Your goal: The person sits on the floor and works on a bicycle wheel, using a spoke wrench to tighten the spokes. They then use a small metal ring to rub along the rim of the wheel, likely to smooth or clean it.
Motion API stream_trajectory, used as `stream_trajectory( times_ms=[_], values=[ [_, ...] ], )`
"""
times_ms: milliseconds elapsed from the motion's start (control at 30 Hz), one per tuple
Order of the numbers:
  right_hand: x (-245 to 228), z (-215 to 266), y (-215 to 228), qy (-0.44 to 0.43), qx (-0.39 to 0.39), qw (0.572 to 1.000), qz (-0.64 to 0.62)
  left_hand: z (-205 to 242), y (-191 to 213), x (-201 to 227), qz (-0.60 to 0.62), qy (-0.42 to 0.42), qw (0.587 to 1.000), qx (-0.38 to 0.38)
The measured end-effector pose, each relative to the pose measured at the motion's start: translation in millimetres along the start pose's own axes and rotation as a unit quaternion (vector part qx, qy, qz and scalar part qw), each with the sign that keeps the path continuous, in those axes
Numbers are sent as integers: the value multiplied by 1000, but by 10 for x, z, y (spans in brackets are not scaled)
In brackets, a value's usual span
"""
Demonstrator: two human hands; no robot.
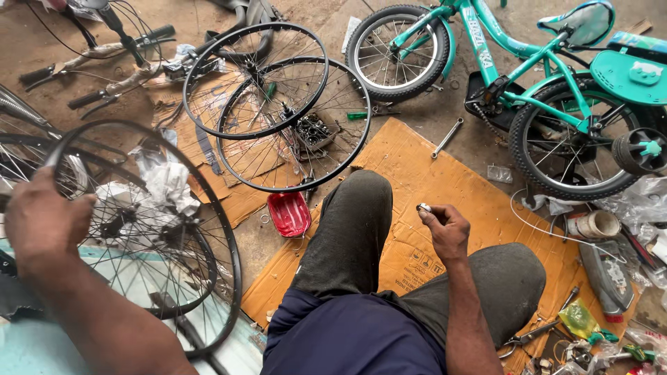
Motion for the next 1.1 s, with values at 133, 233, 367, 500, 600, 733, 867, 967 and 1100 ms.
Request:
stream_trajectory(
  times_ms=[133, 233, 367, 500, 600, 733, 867, 967, 1100],
  values=[
    [-66, 41, -33, 8, -10, 1000, -7, 113, 52, 370, 22, -24, 999, -9],
    [-96, 93, 40, 1, 0, 1000, 9, 215, 98, 723, 12, -58, 998, 11],
    [-47, 136, 153, -9, 24, 999, -32, 604, 327, 1311, 7, -164, 984, 72],
    [84, 186, 222, -28, 42, 981, -189, 957, 922, 1809, 49, -255, 959, 109],
    [174, 193, 296, -51, 73, 940, -329, 1342, 1550, 2188, 125, -336, 918, 169],
    [252, 203, 480, -50, 119, 885, -448, 1687, 2070, 2598, 261, -432, 841, 194],
    [345, 156, 880, -40, 198, 860, -469, 1535, 2059, 2850, 308, -414, 853, 76],
    [331, 103, 1188, -48, 253, 845, -468, 1445, 2087, 3174, 421, -467, 776, 41],
    [289, 140, 1643, 10, 285, 807, -517, 1476, 2000, 3811, 586, -546, 598, -24]
  ],
)
Point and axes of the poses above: each hand's wrist, its own z-axis away from the middle knuckle, its own y-axis out of the back of the hand, x = y × z, the point moved 10 cm from there along -z, towards the middle knuckle, and after that the axes turned 5 degrees about -x, right-handed, at the moved point
